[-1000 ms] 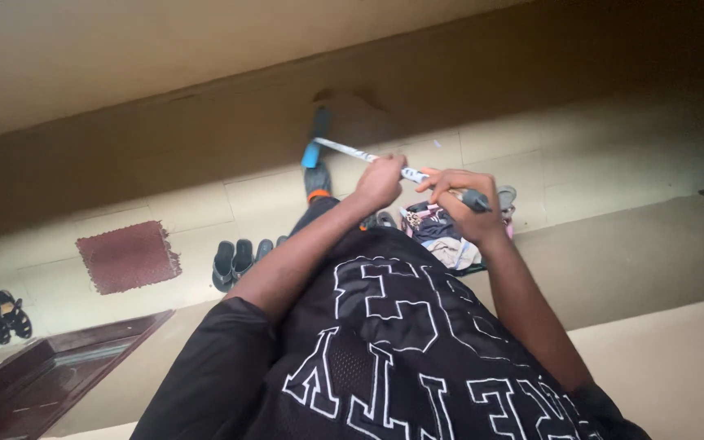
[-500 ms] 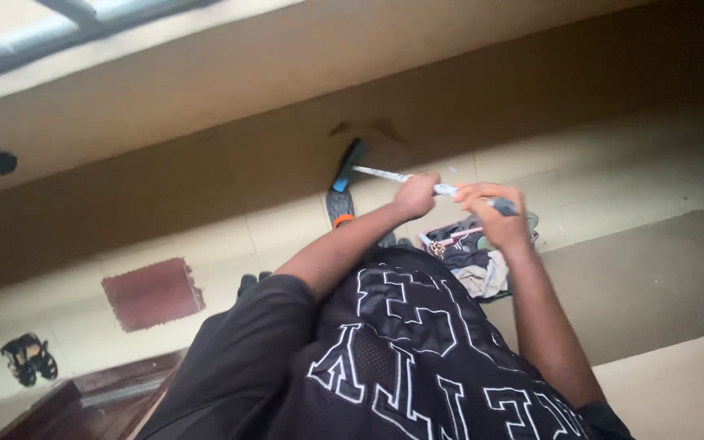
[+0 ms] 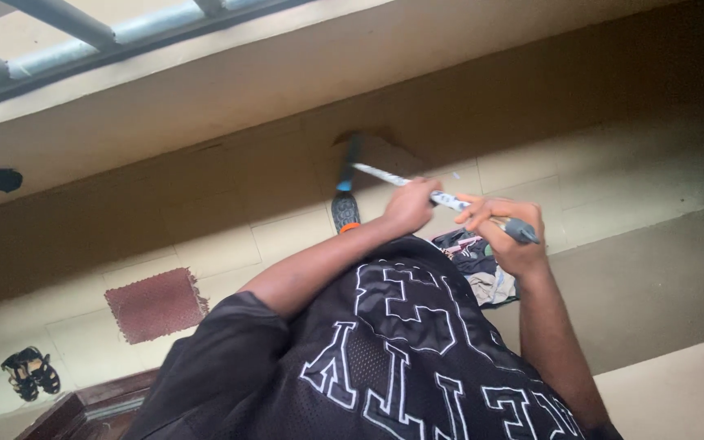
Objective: Sweeping liquid or debris off the tiled floor using a long-handled floor squeegee tool.
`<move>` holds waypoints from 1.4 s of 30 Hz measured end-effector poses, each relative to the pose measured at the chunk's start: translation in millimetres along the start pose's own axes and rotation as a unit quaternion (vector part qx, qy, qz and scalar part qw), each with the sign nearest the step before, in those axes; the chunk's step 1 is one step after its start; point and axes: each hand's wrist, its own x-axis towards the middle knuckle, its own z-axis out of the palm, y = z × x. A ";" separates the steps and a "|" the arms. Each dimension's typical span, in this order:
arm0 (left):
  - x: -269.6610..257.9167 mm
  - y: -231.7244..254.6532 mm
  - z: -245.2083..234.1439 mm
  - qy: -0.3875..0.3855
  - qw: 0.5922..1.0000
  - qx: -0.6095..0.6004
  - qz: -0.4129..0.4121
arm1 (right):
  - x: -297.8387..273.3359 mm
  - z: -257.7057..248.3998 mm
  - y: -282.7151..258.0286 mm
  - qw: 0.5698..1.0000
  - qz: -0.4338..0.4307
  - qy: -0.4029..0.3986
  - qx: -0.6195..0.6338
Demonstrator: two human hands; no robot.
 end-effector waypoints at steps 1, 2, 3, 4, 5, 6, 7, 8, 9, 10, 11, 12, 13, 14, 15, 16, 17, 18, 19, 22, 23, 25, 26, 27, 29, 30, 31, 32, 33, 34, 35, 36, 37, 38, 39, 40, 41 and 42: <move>-4.8 -18.2 -2.7 0.002 1.000 -0.001 -0.001 | 5.6 5.8 8.5 1.000 0.000 -0.002 0.000; -9.1 -36.9 -6.4 0.060 0.998 -0.022 0.019 | 12.7 11.9 16.9 0.999 -0.008 -0.023 0.025; -13.6 -55.3 -9.8 0.119 0.991 -0.044 0.039 | 19.6 17.8 25.3 0.998 -0.016 -0.044 0.050; -13.7 -75.4 -11.6 0.120 0.991 -0.044 0.037 | 26.0 31.2 24.3 0.998 -0.015 -0.046 0.050; -13.8 -95.6 -13.1 0.118 0.992 -0.030 -0.041 | 32.4 44.3 23.5 0.995 0.020 -0.060 0.079; -14.0 -116.2 -14.2 0.116 0.986 -0.017 -0.118 | 39.0 57.7 23.1 0.990 0.055 -0.074 0.107; -12.7 -134.0 -11.1 0.117 0.986 -0.018 -0.120 | 41.7 67.4 34.3 0.990 0.056 -0.076 0.107; -8.9 -151.8 -9.6 0.098 0.983 -0.014 -0.155 | 45.7 76.9 45.2 0.985 0.044 -0.118 0.120; -4.8 -169.2 -8.2 0.079 0.979 -0.009 -0.189 | 49.9 86.1 56.0 0.978 0.032 -0.160 0.132; -1.1 -166.8 -7.3 0.078 0.979 -0.011 -0.190 | 50.4 87.0 60.4 0.978 0.034 -0.161 0.131; 2.8 -164.5 -6.6 0.062 0.981 -0.002 -0.184 | 51.1 87.8 64.8 0.979 0.028 -0.155 0.126; 7.5 -165.1 -10.2 0.047 0.983 0.009 -0.176 | 54.6 91.9 69.5 0.981 0.019 -0.150 0.121; 18.3 -163.2 -9.1 0.048 0.983 0.010 -0.176 | 59.0 91.2 57.3 0.981 0.018 -0.150 0.122; 26.8 -159.4 -4.8 0.030 0.986 0.009 -0.166 | 59.9 89.1 44.8 0.991 0.031 -0.120 0.049; 35.2 -155.4 -0.2 0.012 0.988 0.008 -0.156 | 60.6 86.8 32.4 0.995 0.043 -0.089 -0.025; 43.2 -151.5 6.5 0.011 0.988 0.008 -0.156 | 62.3 82.9 25.3 0.995 0.044 -0.088 -0.025; 50.9 -147.8 13.1 -0.002 0.991 0.007 -0.136 | 63.9 79.3 18.1 0.993 0.077 -0.071 -0.060; 61.4 -144.0 18.3 -0.014 0.993 0.006 -0.114 | 67.5 75.4 10.8 0.988 0.108 -0.054 -0.095; 70.6 -136.3 21.8 -0.015 0.994 0.006 -0.111 | 69.2 70.4 8.3 0.988 0.108 -0.052 -0.096; 90.1 -122.8 33.3 -0.004 0.997 -0.008 -0.077 | 71.7 58.9 -1.1 0.988 0.085 -0.036 -0.122; 95.5 -121.9 39.6 0.006 0.998 -0.007 -0.060 | 70.9 54.8 -6.1 0.990 0.085 -0.018 -0.111; 91.8 -103.6 33.9 0.015 0.999 -0.006 -0.045 | 66.9 47.4 -17.4 0.991 0.085 0.001 -0.100; 84.1 -86.2 20.8 0.020 0.999 -0.004 -0.041 | 64.2 44.0 -23.9 0.989 0.119 0.031 -0.088; 76.7 -68.3 8.0 0.026 0.999 -0.001 -0.037 | 61.6 39.8 -30.3 0.984 0.152 0.062 -0.075; 55.4 -40.6 -26.0 0.038 0.998 0.006 -0.048 | 63.4 37.1 -35.5 0.995 0.080 0.054 -0.028; 42.2 -26.6 -40.4 0.048 0.997 0.012 -0.064 | 61.9 35.4 -37.5 0.999 0.011 0.041 0.020; 37.0 -32.1 -47.3 0.047 0.997 0.011 -0.063 | 61.7 36.0 -28.0 0.999 0.013 0.043 0.019; 29.0 -37.5 -53.9 0.059 0.995 0.019 -0.080 | 60.2 37.3 -19.3 1.000 0.019 0.021 0.005; 20.8 -42.7 -60.3 0.072 0.992 0.028 -0.096 | 58.1 38.5 -10.7 1.000 0.025 0.000 -0.010; 14.7 -50.6 -63.1 0.073 0.992 0.028 -0.094 | 64.2 45.0 -2.6 1.000 0.024 0.000 -0.011; 8.9 -58.3 -65.9 0.094 0.989 0.021 -0.114 | 70.4 51.1 5.5 0.999 0.030 -0.030 0.000; 2.8 -67.2 -71.3 0.116 0.984 0.015 -0.134 | 78.8 58.7 13.3 0.997 0.035 -0.063 0.013; 4.4 -81.3 -71.3 0.119 0.984 0.017 -0.134 | 86.4 65.8 22.8 0.997 0.032 -0.064 0.014; 0.6 -94.1 -67.1 0.142 0.982 0.022 -0.125 | 88.4 72.7 31.9 0.993 0.073 -0.092 0.030; -3.1 -106.7 -62.5 0.165 0.979 0.027 -0.116 | 90.0 79.3 41.3 0.985 0.114 -0.120 0.046; -1.1 -129.8 -52.7 0.165 0.979 0.028 -0.115 | 94.5 84.5 44.3 0.985 0.113 -0.119 0.046; 1.3 -152.6 -43.1 0.180 0.979 0.042 -0.088 | 99.3 89.1 47.0 0.985 0.104 -0.130 0.052; 5.9 -174.7 -34.8 0.195 0.977 0.055 -0.061 | 106.2 92.9 49.0 0.984 0.094 -0.141 0.056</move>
